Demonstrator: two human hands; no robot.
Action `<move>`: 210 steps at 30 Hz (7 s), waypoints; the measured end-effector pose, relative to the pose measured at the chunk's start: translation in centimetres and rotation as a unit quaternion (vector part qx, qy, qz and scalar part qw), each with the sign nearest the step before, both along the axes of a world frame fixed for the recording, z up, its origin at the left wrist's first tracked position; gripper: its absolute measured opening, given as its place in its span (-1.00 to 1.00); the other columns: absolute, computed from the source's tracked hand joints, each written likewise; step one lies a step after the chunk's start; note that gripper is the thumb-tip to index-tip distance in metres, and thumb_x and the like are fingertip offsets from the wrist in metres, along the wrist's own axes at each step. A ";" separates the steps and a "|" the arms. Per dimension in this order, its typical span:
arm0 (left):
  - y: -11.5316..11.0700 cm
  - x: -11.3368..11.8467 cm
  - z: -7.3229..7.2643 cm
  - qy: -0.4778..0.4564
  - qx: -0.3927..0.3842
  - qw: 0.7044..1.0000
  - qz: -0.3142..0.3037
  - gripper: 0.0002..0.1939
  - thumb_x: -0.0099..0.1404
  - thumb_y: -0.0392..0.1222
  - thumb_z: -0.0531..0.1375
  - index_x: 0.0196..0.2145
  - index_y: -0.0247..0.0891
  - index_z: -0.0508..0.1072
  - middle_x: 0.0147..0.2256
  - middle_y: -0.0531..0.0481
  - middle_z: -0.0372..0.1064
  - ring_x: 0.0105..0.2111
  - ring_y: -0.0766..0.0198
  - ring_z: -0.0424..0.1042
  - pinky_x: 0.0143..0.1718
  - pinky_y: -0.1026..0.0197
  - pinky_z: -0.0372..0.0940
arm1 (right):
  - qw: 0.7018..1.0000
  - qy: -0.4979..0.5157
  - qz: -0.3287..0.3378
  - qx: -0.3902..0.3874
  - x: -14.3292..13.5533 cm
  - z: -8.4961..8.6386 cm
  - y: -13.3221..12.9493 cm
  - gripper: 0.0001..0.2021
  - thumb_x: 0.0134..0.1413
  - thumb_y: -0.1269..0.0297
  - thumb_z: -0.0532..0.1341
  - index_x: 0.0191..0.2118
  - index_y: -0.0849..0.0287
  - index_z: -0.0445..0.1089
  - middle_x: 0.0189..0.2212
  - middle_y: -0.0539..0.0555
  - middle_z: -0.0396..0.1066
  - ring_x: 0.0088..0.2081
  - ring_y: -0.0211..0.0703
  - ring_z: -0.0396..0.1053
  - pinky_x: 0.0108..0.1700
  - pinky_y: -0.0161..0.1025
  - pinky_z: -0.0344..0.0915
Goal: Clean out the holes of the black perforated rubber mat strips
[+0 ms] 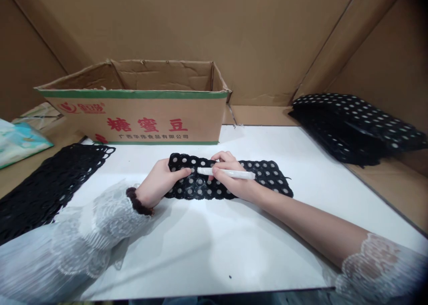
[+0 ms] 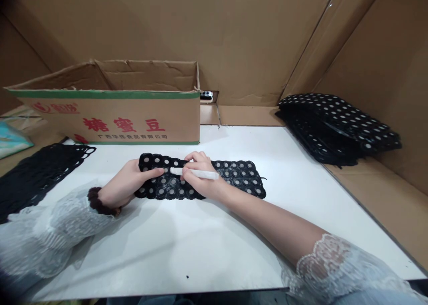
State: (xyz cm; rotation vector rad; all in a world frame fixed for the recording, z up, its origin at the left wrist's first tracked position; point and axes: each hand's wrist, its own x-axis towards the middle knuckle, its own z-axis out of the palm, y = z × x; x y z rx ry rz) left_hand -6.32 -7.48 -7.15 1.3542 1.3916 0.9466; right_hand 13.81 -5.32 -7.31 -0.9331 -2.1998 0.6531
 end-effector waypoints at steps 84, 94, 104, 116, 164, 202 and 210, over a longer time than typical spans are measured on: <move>-0.8 1.5 0.1 0.216 0.133 0.967 -0.018 -0.85 0.18 -0.14 0.04 -0.36 -0.26 0.30 -0.39 0.05 0.33 -0.34 0.25 0.30 -0.27 0.22 0.15 | 0.980 -0.154 -0.016 0.127 -0.6 -0.2 0.5 -0.76 0.11 0.32 -0.06 -0.52 0.20 0.23 -0.45 0.08 0.26 -0.30 -0.17 0.07 -0.21 -0.20 0.04; 0.2 0.9 -0.1 0.104 0.044 0.992 -0.048 -0.80 0.15 -0.10 0.05 -0.32 -0.26 0.30 -0.40 0.06 0.29 -0.37 0.28 0.26 -0.34 0.24 0.16 | 0.994 0.031 0.058 -0.087 1.6 -0.1 2.0 -0.71 0.00 0.43 -0.02 -0.68 0.19 0.20 -0.46 0.03 0.33 -0.24 -0.19 0.23 -0.10 -0.22 0.11; 0.2 0.8 0.2 0.088 0.055 0.992 -0.075 -0.72 0.15 -0.13 0.06 -0.21 -0.28 0.39 -0.19 -0.04 0.38 -0.18 0.17 0.31 -0.10 0.14 0.15 | 0.996 0.057 0.041 -0.060 1.7 -0.2 1.6 -0.73 0.04 0.41 -0.05 -0.63 0.20 0.20 -0.37 0.06 0.36 -0.24 -0.22 0.26 -0.11 -0.23 0.16; -0.5 1.3 0.6 0.232 0.157 0.954 -0.104 -0.77 0.20 -0.04 -0.01 -0.38 -0.25 0.31 -0.39 0.04 0.36 -0.36 0.24 0.31 -0.30 0.25 0.17 | 0.992 -0.065 0.065 0.089 1.2 0.1 0.9 -0.75 0.10 0.40 -0.09 -0.56 0.18 0.15 -0.43 0.09 0.25 -0.29 -0.18 0.12 -0.14 -0.19 0.12; -0.6 3.4 0.4 0.324 0.132 0.924 -0.156 -0.75 0.21 -0.03 -0.04 -0.42 -0.26 0.24 -0.50 0.05 0.28 -0.49 0.27 0.24 -0.46 0.26 0.07 | 0.972 -0.160 -0.061 0.160 0.2 -1.4 -0.3 -0.75 0.09 0.34 -0.03 -0.50 0.24 0.31 -0.33 0.14 0.28 -0.23 -0.13 0.07 -0.17 -0.18 0.10; 2.4 1.2 2.3 0.303 0.017 0.936 -0.179 -0.27 -0.12 0.11 0.24 -0.03 -0.28 0.17 -0.16 -0.05 0.34 -0.19 0.14 0.35 -0.25 0.19 0.26 | 0.958 0.193 -0.026 -0.212 0.7 -1.6 0.3 -0.88 -0.11 0.39 0.04 -0.47 0.14 0.00 -0.71 -0.16 0.13 -0.67 -0.41 0.12 -0.61 -0.45 0.03; 2.1 1.1 1.9 0.245 -0.018 0.950 -0.190 -0.53 0.02 0.01 0.16 -0.14 -0.29 0.26 -0.24 -0.04 0.37 -0.23 0.14 0.36 -0.27 0.19 0.25 | 0.967 0.161 0.048 -0.189 1.1 -0.9 0.1 -0.88 -0.06 0.37 0.03 -0.46 0.13 -0.02 -0.66 -0.13 0.15 -0.57 -0.36 0.15 -0.52 -0.40 0.05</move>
